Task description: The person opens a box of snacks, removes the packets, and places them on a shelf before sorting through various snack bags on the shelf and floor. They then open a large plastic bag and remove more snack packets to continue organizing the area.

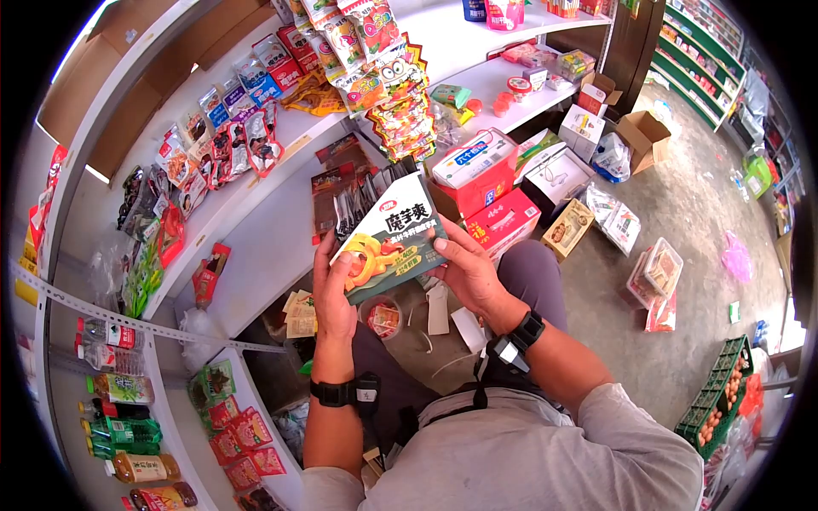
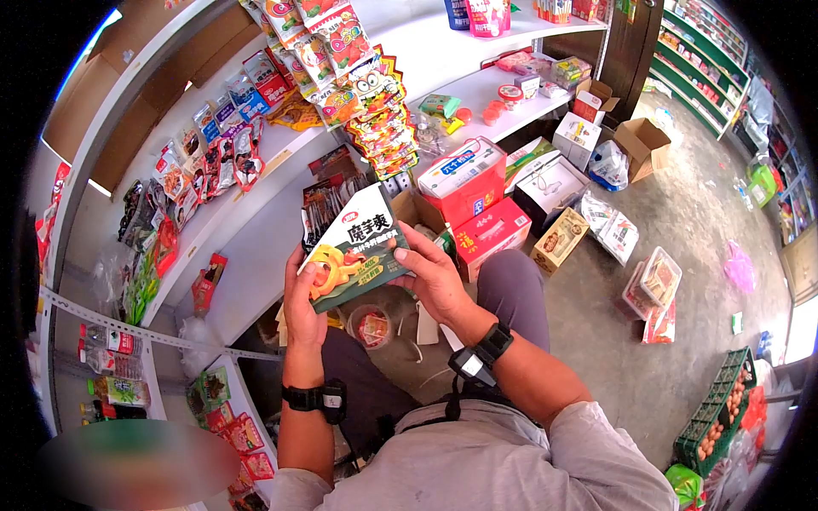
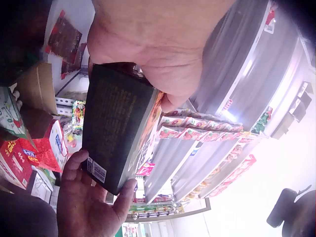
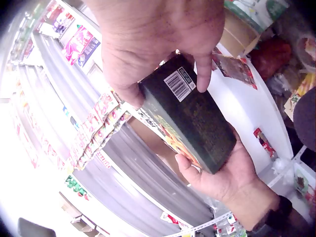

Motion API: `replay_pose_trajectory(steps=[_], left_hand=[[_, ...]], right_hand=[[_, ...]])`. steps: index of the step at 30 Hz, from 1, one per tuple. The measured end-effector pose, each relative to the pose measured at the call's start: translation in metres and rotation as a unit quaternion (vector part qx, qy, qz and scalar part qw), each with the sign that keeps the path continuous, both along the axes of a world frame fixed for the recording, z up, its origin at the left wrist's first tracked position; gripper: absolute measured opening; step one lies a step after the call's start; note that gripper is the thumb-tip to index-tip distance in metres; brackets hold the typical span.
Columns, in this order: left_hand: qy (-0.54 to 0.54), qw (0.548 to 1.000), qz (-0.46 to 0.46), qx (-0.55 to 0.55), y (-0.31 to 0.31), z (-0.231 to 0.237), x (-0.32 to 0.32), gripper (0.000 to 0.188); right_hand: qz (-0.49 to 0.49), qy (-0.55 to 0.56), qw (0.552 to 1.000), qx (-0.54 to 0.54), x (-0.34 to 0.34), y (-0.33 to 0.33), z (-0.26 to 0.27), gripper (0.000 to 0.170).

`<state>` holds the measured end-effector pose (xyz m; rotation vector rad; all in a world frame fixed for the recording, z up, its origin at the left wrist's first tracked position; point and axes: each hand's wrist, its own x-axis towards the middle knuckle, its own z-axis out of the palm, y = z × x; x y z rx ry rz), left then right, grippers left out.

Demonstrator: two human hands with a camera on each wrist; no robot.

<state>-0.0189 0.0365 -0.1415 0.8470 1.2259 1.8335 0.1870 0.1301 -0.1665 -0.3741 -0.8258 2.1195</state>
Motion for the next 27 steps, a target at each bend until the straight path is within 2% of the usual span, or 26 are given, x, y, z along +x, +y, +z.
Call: replay_pose_trajectory(steps=[27], left_hand=[[0.013,1.000,0.003,0.013,-0.004,0.012,0.008,0.065]], right_hand=[[0.003,0.003,1.000,0.004,0.002,-0.002,0.001,0.057]])
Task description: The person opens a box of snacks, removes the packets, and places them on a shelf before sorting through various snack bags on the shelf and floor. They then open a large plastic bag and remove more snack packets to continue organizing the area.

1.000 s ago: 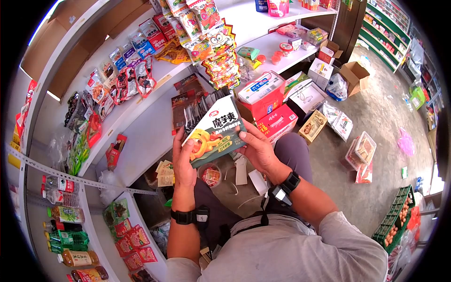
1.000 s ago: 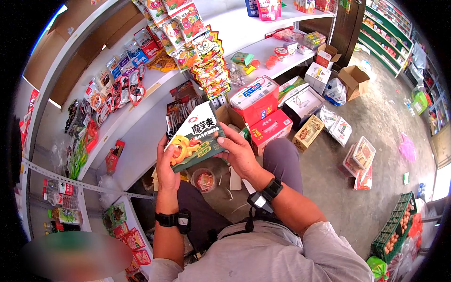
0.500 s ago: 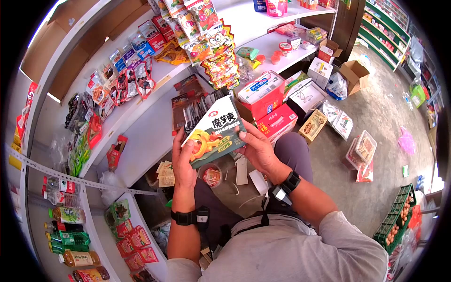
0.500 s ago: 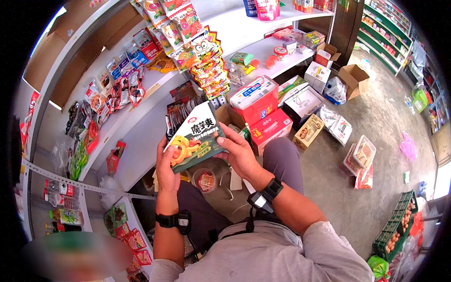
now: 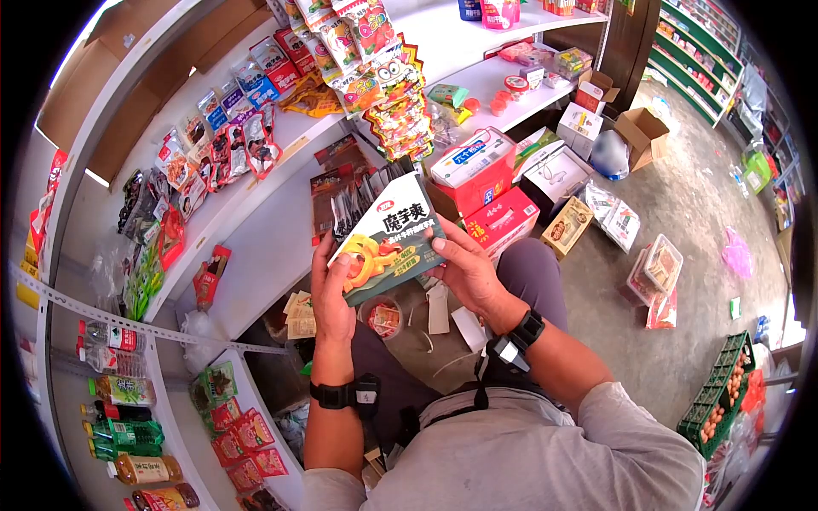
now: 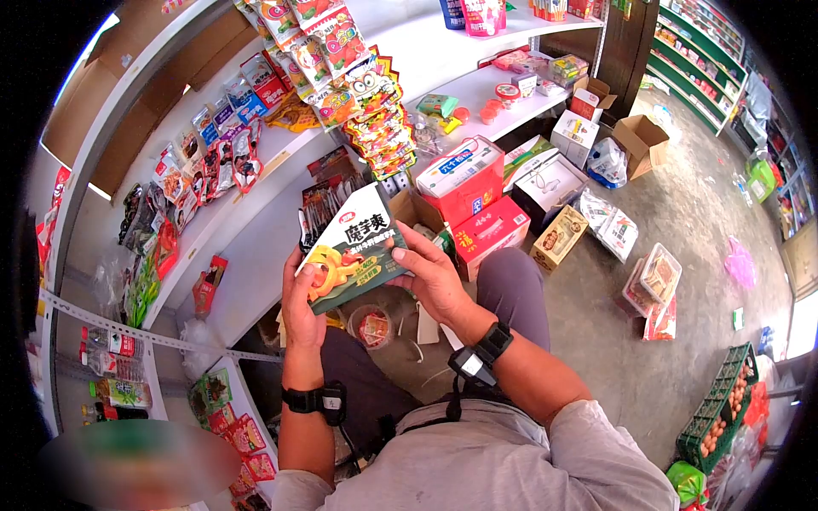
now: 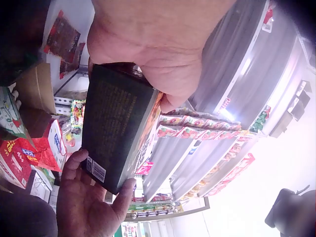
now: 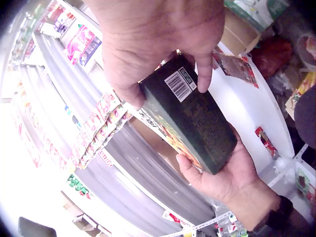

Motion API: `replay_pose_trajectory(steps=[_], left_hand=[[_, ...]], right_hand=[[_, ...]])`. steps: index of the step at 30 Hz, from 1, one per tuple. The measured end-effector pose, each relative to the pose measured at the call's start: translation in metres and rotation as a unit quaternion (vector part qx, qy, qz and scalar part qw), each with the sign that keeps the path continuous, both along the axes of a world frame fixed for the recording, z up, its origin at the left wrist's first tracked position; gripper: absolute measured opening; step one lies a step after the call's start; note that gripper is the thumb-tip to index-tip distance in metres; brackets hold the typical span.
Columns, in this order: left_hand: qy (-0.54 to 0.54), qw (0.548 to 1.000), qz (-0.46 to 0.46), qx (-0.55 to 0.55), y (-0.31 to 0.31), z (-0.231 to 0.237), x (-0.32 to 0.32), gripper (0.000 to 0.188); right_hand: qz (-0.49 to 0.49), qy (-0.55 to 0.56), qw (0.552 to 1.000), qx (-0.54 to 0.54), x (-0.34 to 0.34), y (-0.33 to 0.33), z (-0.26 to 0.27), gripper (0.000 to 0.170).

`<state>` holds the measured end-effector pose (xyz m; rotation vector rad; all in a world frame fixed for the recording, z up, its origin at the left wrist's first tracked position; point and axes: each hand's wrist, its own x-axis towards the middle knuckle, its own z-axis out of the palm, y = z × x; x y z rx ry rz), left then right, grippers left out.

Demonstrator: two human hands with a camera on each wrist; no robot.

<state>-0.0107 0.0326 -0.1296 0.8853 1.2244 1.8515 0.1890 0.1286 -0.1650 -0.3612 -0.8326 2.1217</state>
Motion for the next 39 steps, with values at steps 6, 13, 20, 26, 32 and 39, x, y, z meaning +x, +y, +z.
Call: replay_pose_trajectory(steps=[6,13,20,26,32,39], left_hand=[[-0.002,1.000,-0.002,-0.001,-0.0010,-0.0006,-0.0011,0.064],[-0.011,1.000,0.007,-0.017,-0.0011,-0.0058,-0.0041,0.064],[-0.013,1.000,0.013,-0.019,-0.0008,-0.0056,-0.0028,0.063],[-0.013,1.000,0.000,-0.009,-0.0002,-0.0084,-0.0047,0.063],[-0.012,1.000,0.006,-0.018,-0.0013,-0.0081,-0.0042,0.062],[-0.016,1.000,0.001,-0.015,-0.0013,-0.0094,-0.0043,0.061]], right_hand=[[0.002,0.004,1.000,0.002,-0.0004,-0.0004,0.0002,0.057],[0.001,0.002,1.000,0.000,-0.0006,-0.0010,0.0002,0.057],[0.004,0.007,1.000,-0.006,-0.0017,0.0000,-0.0034,0.057],[0.002,0.004,1.000,-0.014,-0.0024,0.0007,-0.0057,0.058],[0.000,0.000,1.000,-0.016,-0.0022,-0.0007,-0.0044,0.058],[0.004,0.000,1.000,-0.011,-0.0012,-0.0012,-0.0029,0.058]])
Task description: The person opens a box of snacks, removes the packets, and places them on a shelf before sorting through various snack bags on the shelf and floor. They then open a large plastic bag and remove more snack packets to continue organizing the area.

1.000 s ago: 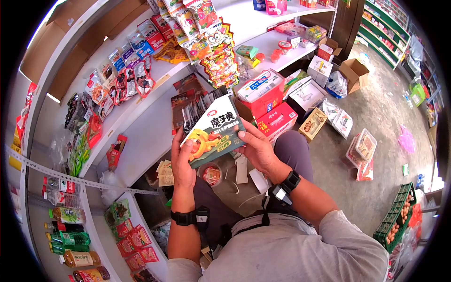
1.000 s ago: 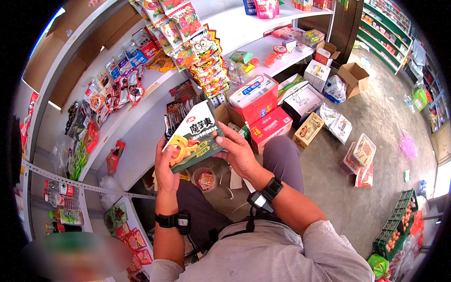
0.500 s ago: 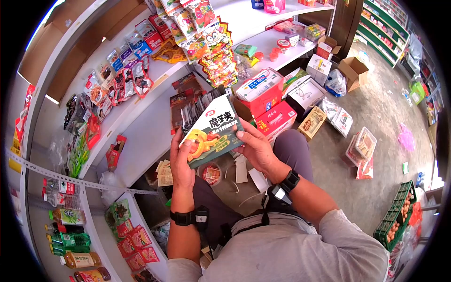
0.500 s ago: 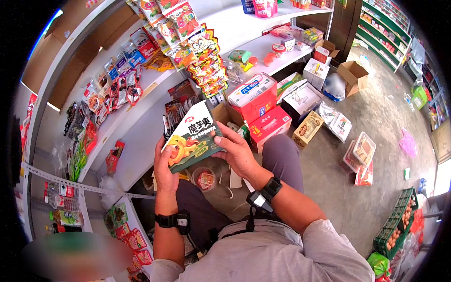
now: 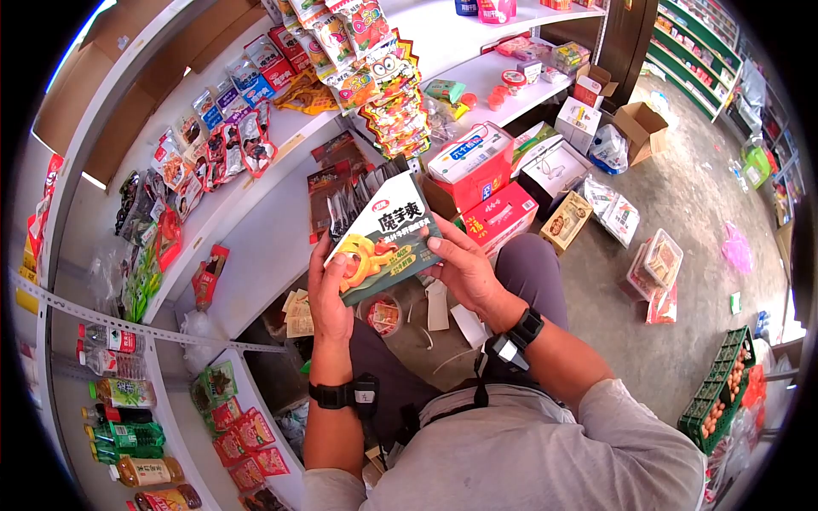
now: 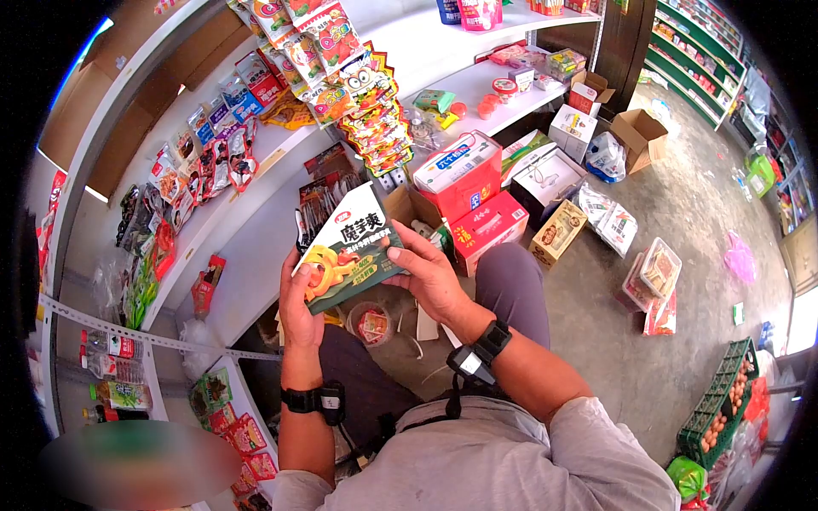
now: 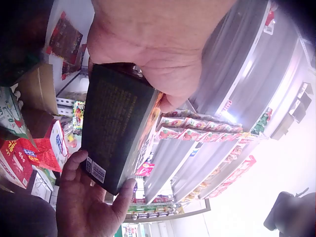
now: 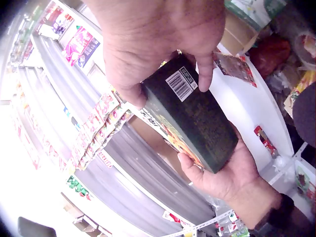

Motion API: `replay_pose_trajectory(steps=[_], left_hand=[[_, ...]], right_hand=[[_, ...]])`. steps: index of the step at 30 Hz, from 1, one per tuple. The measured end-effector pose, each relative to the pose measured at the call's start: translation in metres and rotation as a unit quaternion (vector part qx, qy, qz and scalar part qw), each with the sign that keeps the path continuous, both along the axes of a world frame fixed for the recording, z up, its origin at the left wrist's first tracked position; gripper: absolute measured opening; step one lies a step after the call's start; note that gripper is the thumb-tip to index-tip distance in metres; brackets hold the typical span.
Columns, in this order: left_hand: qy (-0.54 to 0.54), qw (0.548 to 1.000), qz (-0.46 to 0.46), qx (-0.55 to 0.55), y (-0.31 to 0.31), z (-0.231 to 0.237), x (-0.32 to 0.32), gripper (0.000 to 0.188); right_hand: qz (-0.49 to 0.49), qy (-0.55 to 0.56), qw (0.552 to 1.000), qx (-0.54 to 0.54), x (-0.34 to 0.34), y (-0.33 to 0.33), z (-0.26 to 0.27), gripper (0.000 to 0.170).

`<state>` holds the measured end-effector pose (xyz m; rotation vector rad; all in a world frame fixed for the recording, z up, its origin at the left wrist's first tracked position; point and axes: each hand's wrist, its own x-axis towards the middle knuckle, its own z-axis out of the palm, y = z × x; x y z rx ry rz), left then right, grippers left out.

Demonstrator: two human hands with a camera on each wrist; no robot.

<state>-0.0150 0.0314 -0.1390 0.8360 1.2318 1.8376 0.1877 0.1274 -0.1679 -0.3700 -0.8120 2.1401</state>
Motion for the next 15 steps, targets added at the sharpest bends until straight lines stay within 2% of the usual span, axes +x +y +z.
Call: replay_pose_trajectory(steps=[15], left_hand=[[0.003,1.000,0.006,-0.003,0.0002,-0.0009,-0.0006,0.063]], right_hand=[[0.004,-0.003,1.000,0.005,0.0020,-0.0006,0.0029,0.057]])
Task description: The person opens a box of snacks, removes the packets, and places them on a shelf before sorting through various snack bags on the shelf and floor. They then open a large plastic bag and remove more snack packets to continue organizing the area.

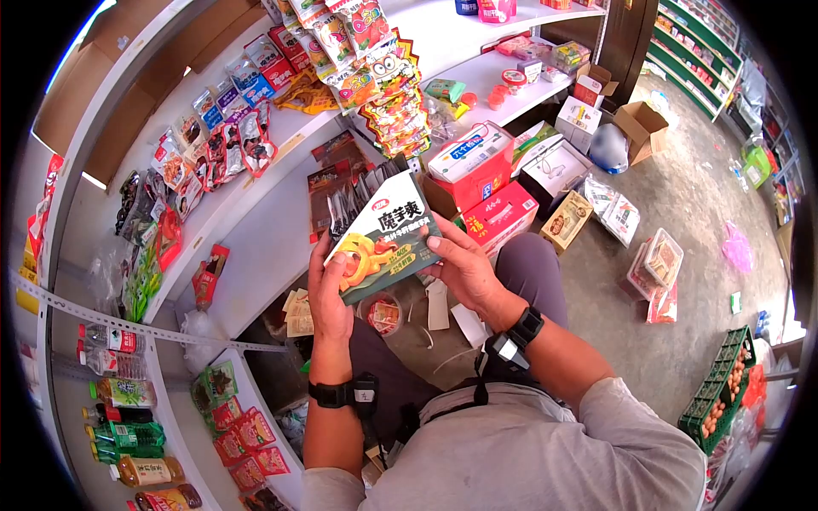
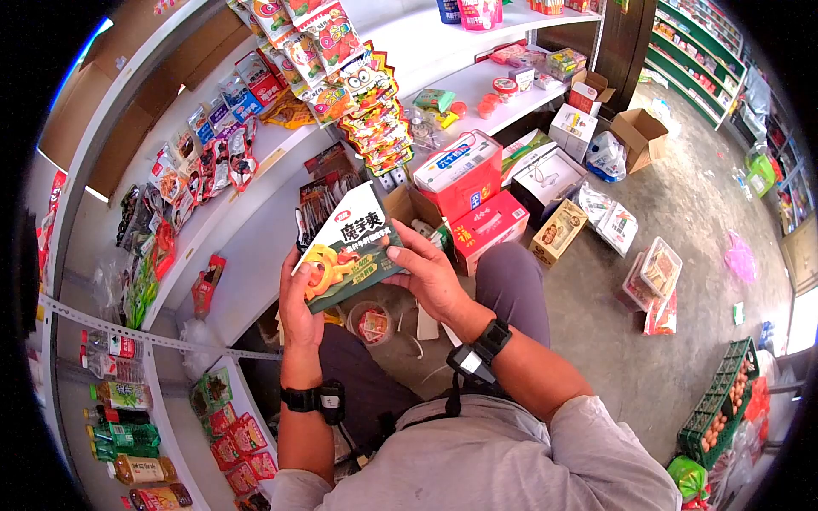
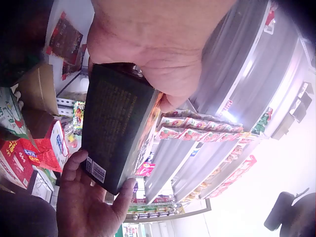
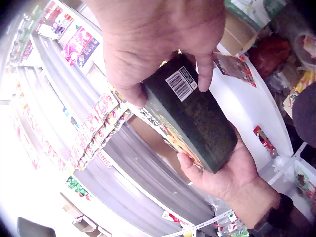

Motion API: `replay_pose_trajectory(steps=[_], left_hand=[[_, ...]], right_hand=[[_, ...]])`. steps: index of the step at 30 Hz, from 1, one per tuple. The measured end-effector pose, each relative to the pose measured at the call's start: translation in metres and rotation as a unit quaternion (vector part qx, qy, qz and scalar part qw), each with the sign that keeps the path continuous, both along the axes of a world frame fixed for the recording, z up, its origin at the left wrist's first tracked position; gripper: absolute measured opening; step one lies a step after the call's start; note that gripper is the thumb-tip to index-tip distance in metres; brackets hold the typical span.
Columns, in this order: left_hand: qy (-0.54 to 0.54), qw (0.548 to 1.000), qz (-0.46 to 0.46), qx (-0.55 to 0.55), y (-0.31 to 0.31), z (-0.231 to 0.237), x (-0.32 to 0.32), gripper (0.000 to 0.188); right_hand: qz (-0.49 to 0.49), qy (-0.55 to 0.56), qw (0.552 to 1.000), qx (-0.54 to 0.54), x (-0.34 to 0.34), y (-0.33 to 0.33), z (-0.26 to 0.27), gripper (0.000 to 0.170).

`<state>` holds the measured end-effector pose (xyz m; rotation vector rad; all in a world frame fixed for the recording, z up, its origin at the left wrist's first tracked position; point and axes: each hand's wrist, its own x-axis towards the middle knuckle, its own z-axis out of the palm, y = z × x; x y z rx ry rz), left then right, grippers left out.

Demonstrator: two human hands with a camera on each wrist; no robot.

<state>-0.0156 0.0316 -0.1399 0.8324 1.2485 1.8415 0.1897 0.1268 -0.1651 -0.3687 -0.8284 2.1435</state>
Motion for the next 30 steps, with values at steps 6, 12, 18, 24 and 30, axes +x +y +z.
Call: replay_pose_trajectory(steps=[6,12,18,24,30], left_hand=[[0.000,1.000,-0.001,0.001,0.0000,0.0041,0.0026,0.064],[-0.003,1.000,-0.004,-0.004,0.0013,-0.0008,-0.0015,0.063],[0.002,1.000,-0.013,0.000,-0.0002,-0.0003,0.0013,0.062],[0.006,1.000,-0.006,0.005,-0.0005,0.0076,0.0068,0.062],[0.018,1.000,-0.007,0.013,0.0004,0.0023,0.0041,0.059]], right_hand=[[-0.003,-0.001,1.000,-0.003,-0.0001,0.0002,0.0007,0.057],[-0.002,0.000,1.000,0.000,-0.0007,0.0007,-0.0006,0.057],[-0.001,-0.009,1.000,-0.004,0.0008,-0.0007,-0.0011,0.057],[0.008,0.008,1.000,-0.017,-0.0002,0.0015,-0.0084,0.059],[0.019,0.012,1.000,-0.012,0.0010,0.0023,-0.0081,0.061]])
